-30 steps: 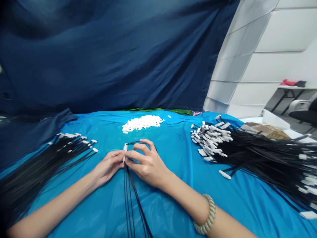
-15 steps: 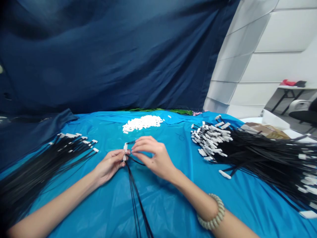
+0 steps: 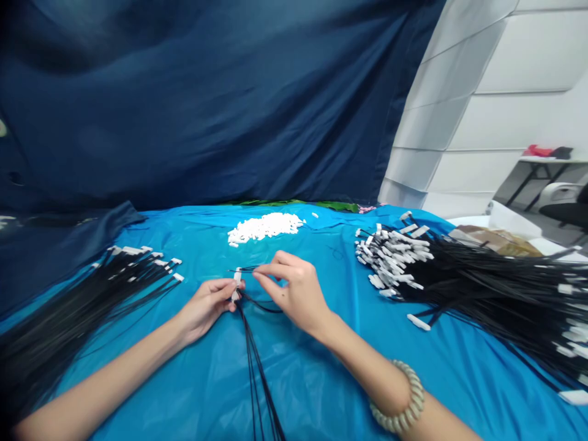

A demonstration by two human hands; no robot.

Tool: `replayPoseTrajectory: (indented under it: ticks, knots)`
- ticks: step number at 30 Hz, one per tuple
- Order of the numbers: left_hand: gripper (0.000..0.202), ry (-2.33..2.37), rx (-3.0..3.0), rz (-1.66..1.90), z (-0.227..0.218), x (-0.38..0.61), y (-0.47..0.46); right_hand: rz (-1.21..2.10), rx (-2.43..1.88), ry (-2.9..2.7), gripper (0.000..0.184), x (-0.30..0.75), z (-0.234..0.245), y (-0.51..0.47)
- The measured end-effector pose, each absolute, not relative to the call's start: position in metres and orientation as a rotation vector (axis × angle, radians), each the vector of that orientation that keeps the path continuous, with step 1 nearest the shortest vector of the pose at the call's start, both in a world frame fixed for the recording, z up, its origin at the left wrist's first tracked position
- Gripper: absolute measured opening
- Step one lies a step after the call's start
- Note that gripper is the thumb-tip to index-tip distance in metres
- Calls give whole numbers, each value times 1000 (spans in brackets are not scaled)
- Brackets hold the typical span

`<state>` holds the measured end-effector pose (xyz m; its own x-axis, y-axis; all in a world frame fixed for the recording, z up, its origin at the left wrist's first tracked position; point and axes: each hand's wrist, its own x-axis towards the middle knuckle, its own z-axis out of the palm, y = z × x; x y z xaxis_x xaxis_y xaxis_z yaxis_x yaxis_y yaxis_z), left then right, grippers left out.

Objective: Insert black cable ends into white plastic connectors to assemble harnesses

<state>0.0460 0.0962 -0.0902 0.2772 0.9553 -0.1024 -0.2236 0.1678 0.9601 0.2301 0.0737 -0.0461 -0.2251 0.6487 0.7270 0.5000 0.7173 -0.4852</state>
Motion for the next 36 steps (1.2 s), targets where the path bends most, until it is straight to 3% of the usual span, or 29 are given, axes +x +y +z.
replayPoseTrajectory:
  ticks: [36]
  knots:
    - [19,878,1039,1092,-89,47,96,34,-978,-1858,17,223,-51,71]
